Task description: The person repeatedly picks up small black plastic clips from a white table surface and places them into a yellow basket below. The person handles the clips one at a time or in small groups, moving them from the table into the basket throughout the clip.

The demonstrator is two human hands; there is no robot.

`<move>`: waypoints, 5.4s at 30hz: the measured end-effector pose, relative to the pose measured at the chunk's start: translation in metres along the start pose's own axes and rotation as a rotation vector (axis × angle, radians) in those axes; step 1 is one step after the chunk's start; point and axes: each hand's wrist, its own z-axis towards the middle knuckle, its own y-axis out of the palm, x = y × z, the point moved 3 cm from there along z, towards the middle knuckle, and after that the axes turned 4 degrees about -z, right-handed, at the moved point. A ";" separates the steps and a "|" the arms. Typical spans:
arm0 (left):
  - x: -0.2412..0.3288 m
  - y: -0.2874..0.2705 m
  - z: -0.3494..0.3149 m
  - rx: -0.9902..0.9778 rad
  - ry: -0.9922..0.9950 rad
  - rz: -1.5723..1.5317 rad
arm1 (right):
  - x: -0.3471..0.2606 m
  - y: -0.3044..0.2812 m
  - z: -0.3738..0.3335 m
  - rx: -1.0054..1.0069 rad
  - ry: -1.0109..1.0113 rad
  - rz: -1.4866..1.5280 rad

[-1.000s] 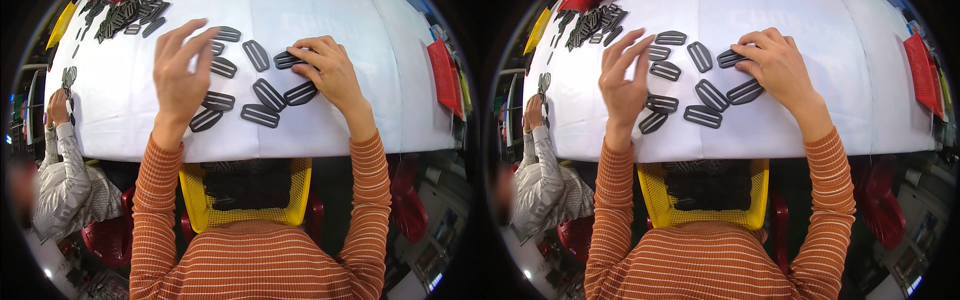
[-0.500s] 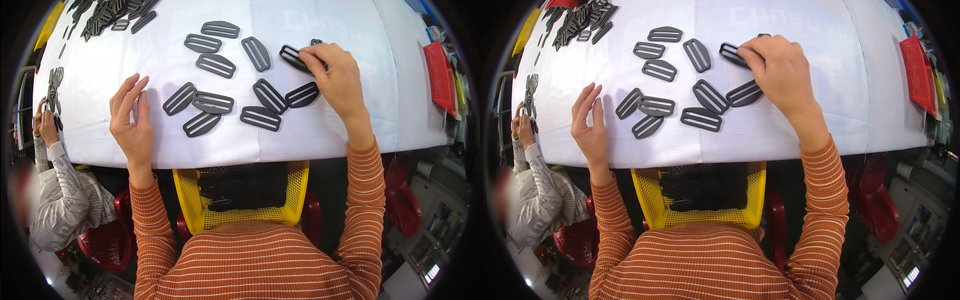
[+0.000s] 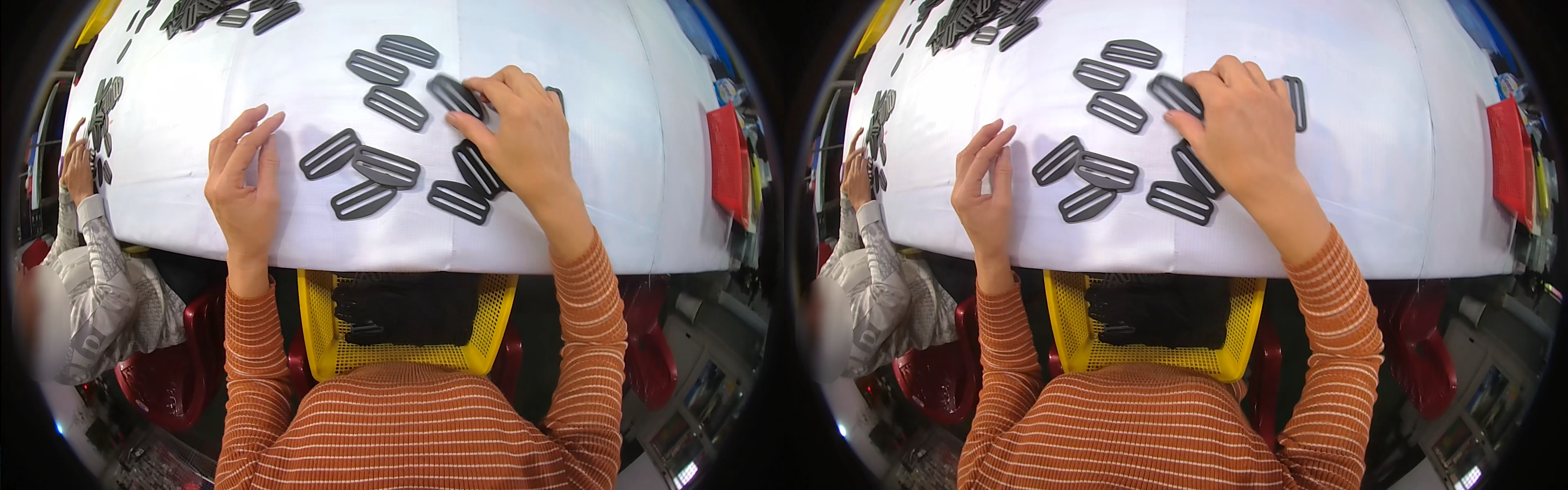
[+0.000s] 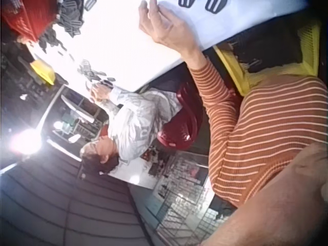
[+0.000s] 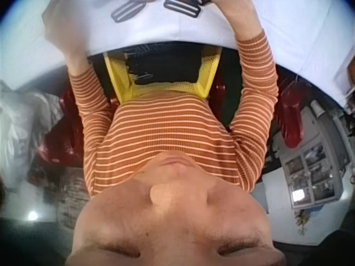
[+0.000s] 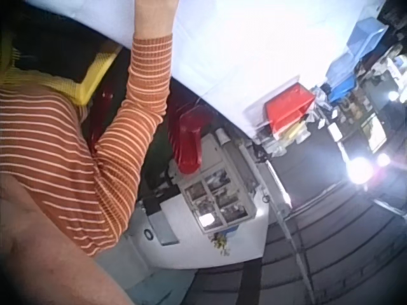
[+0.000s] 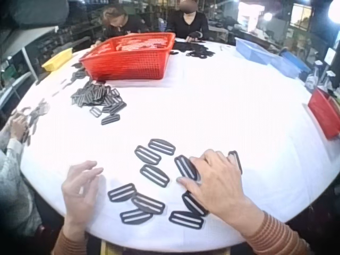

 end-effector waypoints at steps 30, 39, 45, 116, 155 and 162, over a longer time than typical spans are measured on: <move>-0.008 0.006 0.014 -0.044 -0.056 -0.044 | 0.026 -0.008 0.004 -0.083 -0.184 0.103; -0.006 0.008 0.015 -0.051 -0.060 -0.026 | 0.029 -0.020 0.002 -0.057 -0.105 0.166; -0.006 0.008 0.013 -0.051 -0.076 -0.037 | 0.035 -0.014 -0.003 -0.072 -0.023 0.170; 0.066 0.049 0.070 -0.415 0.275 -0.158 | 0.053 -0.036 -0.056 -0.072 0.008 0.096; 0.036 0.011 -0.021 -0.243 0.196 0.072 | -0.025 -0.030 -0.048 -0.007 -0.084 0.129; 0.038 0.001 -0.028 -0.254 0.022 -0.040 | -0.061 0.000 -0.041 0.057 -0.306 0.055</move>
